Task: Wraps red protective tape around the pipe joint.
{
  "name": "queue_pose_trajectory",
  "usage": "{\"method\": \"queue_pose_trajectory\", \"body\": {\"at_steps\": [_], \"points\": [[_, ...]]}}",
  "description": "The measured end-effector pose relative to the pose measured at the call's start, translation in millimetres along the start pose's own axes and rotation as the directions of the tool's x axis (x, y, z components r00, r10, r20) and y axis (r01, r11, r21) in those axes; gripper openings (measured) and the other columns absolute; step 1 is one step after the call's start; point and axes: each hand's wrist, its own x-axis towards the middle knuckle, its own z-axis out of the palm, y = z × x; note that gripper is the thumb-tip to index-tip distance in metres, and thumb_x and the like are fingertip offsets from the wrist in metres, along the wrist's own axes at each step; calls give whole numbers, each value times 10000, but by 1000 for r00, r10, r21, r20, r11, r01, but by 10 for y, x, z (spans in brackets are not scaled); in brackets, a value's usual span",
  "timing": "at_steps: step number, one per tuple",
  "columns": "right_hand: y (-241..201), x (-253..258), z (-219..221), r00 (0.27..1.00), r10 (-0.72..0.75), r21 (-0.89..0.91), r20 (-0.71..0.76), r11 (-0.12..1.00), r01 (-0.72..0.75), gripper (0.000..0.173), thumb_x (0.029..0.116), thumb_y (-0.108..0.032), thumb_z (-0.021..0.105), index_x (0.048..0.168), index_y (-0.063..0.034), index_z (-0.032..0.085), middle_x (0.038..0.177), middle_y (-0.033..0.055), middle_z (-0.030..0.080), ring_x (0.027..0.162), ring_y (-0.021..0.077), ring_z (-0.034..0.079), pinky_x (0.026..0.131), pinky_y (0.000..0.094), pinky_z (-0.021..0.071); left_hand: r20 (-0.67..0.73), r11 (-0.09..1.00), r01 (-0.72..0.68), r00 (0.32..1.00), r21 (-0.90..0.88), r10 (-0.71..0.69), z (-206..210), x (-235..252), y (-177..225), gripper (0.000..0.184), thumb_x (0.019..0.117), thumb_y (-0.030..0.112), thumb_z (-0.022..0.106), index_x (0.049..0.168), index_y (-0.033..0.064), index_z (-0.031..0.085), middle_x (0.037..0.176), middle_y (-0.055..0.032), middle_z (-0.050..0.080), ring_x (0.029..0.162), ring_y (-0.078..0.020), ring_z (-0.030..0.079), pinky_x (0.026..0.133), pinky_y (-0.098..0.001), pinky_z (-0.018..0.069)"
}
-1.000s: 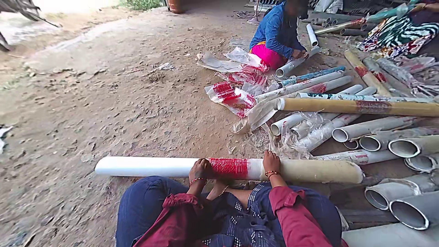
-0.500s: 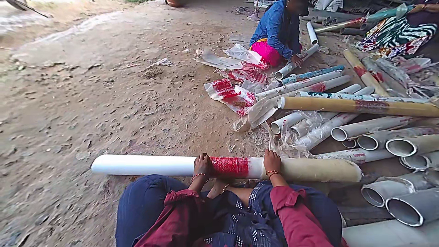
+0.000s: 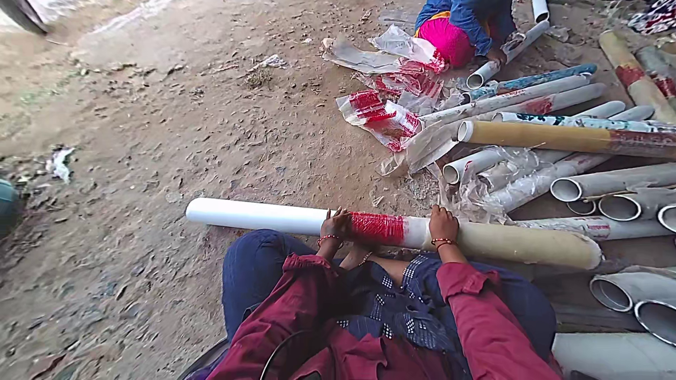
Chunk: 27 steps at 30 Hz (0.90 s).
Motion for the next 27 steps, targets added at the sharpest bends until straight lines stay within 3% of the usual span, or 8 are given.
{"method": "queue_pose_trajectory", "body": {"at_steps": [3, 6, 10, 13, 15, 17, 21, 27], "points": [[7, 12, -6, 1000, 8, 30, -15, 1000, -8, 391, 1093, -45, 354, 1429, 56, 528, 1371, 294, 602, 1289, 445, 579, 1036, 575, 431, -145, 968, -96, 987, -234, 63, 91, -85, -107, 285, 1050, 88, 529, 1211, -48, 720, 1317, -222, 679, 1352, -360, 575, 1222, -497, 309], [0, 27, 8, 1000, 5, 34, -27, 999, -4, 387, 1084, -22, 367, 1422, 69, 531, 1356, 303, 605, 1281, 447, 581, 1034, 576, 428, -136, 885, -110, 989, -452, 53, 117, -66, -199, 275, 1045, 61, 524, 1178, -86, 714, 1313, -255, 666, 1369, -336, 551, 1222, -456, 304], [11, 23, 9, 999, 3, 70, -31, 998, -1, 377, 1078, -7, 370, 1401, 70, 550, 1338, 301, 615, 1279, 444, 581, 1038, 569, 429, -172, 958, -70, 985, -279, 22, 107, -21, -71, 350, 1054, 188, 559, 1225, -91, 681, 1258, -257, 685, 1259, -346, 626, 1133, -452, 423], [27, 53, 36, 998, 32, 116, -47, 993, -26, 373, 1087, -47, 377, 1387, 41, 581, 1320, 275, 639, 1270, 431, 591, 1045, 552, 433, -286, 986, -162, 947, -37, 145, 182, 56, -31, 508, 972, 252, 681, 1332, -99, 608, 1396, -285, 597, 1364, -437, 524, 1189, -505, 351], [14, 61, 39, 998, 46, 114, -46, 993, -41, 377, 1087, -60, 385, 1392, 28, 587, 1319, 261, 648, 1264, 420, 599, 1041, 550, 438, -213, 987, -140, 965, 80, 154, 121, 163, 48, 833, 919, 376, 739, 1565, -1, 371, 1584, -247, 418, 1489, -405, 381, 1252, -527, 226], [-13, 41, 4, 998, 58, 78, 16, 995, -59, 394, 1087, -47, 370, 1435, 18, 544, 1367, 256, 619, 1301, 412, 574, 1045, 554, 428, 19, 975, -102, 995, 199, 100, 35, 288, 177, 904, 947, 488, 690, 1620, 54, 271, 1638, -183, 363, 1556, -326, 275, 1283, -530, 80], [-14, 38, -3, 998, 54, 57, 31, 997, -56, 412, 1082, -33, 367, 1461, 1, 525, 1386, 257, 602, 1314, 411, 562, 1048, 563, 424, 440, 945, -196, 896, 263, 63, 23, 472, 290, 500, 1119, 368, 383, 1550, 127, 466, 1612, -44, 447, 1542, -267, 325, 1268, -575, 104], [40, 57, 3, 1000, 21, 98, -10, 995, -20, 387, 1082, -80, 377, 1403, 18, 570, 1332, 259, 637, 1268, 422, 598, 1001, 567, 457, 181, 967, -204, 968, 154, 175, 235, 71, 286, 398, 1100, 129, 405, 1450, 73, 586, 1553, -102, 515, 1502, -310, 400, 1254, -484, 258]]}}
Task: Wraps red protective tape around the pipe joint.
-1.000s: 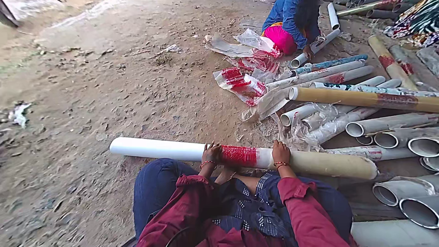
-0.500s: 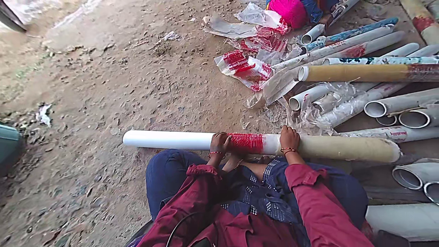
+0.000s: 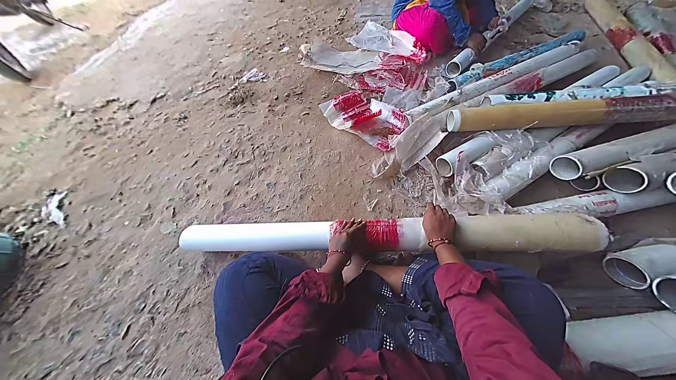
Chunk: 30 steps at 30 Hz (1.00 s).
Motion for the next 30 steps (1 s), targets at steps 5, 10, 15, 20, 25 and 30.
{"method": "queue_pose_trajectory", "body": {"at_steps": [5, 10, 15, 20, 25, 30], "points": [[49, -11, 14, 999, -4, 7, -39, 1000, 4, 400, 1097, -145, 365, 1393, 1, 591, 1311, 250, 655, 1236, 415, 623, 982, 564, 471, -131, 988, -148, 981, -37, 141, 159, -310, 60, 372, 1025, -42, 465, 1330, 3, 674, 1363, -190, 662, 1311, -397, 606, 1132, -545, 437], [25, 15, -6, 999, 33, 18, -8, 999, -33, 395, 1102, -150, 359, 1382, 11, 586, 1328, 247, 643, 1265, 400, 606, 1006, 553, 456, -5, 971, -235, 972, -46, 235, 356, -685, 323, 408, 1031, 9, 492, 1423, 27, 603, 1206, -186, 739, 1039, -371, 744, 945, -540, 564], [17, 38, 0, 1000, 11, 19, 1, 1000, -11, 399, 1102, -144, 368, 1405, 17, 571, 1343, 252, 636, 1280, 397, 596, 1030, 554, 440, -150, 976, -218, 966, -23, 212, 134, -558, 119, 407, 1031, -34, 463, 1408, 14, 609, 1453, -171, 601, 1239, -394, 658, 1021, -570, 517], [48, 4, -71, 998, 8, 83, 67, 996, -13, 430, 1080, -86, 399, 1488, -3, 508, 1444, 233, 585, 1357, 397, 542, 1099, 549, 409, -361, 942, -336, 882, -29, 303, 287, -519, 59, 371, 967, -82, 523, 1305, -44, 672, 1375, -236, 640, 1197, -459, 665, 979, -638, 518], [98, 8, -86, 998, -16, 126, 59, 992, 8, 421, 1054, -66, 447, 1460, 10, 529, 1409, 241, 603, 1330, 392, 565, 1083, 539, 433, -257, 950, -304, 926, -69, 278, -49, -676, 643, 307, 986, -89, 468, 1218, -187, 644, 1294, -361, 632, 1216, -503, 634, 1073, -542, 477], [67, -5, -115, 997, -21, 109, 76, 994, 12, 405, 1057, -59, 431, 1441, 25, 530, 1381, 248, 614, 1311, 388, 577, 1064, 533, 445, -95, 879, 286, 934, -380, -345, -1112, -1337, 2854, 252, 986, -111, 517, 1171, -261, 598, 1180, -377, 650, 1123, -370, 636, 1055, -300, 417]]}}
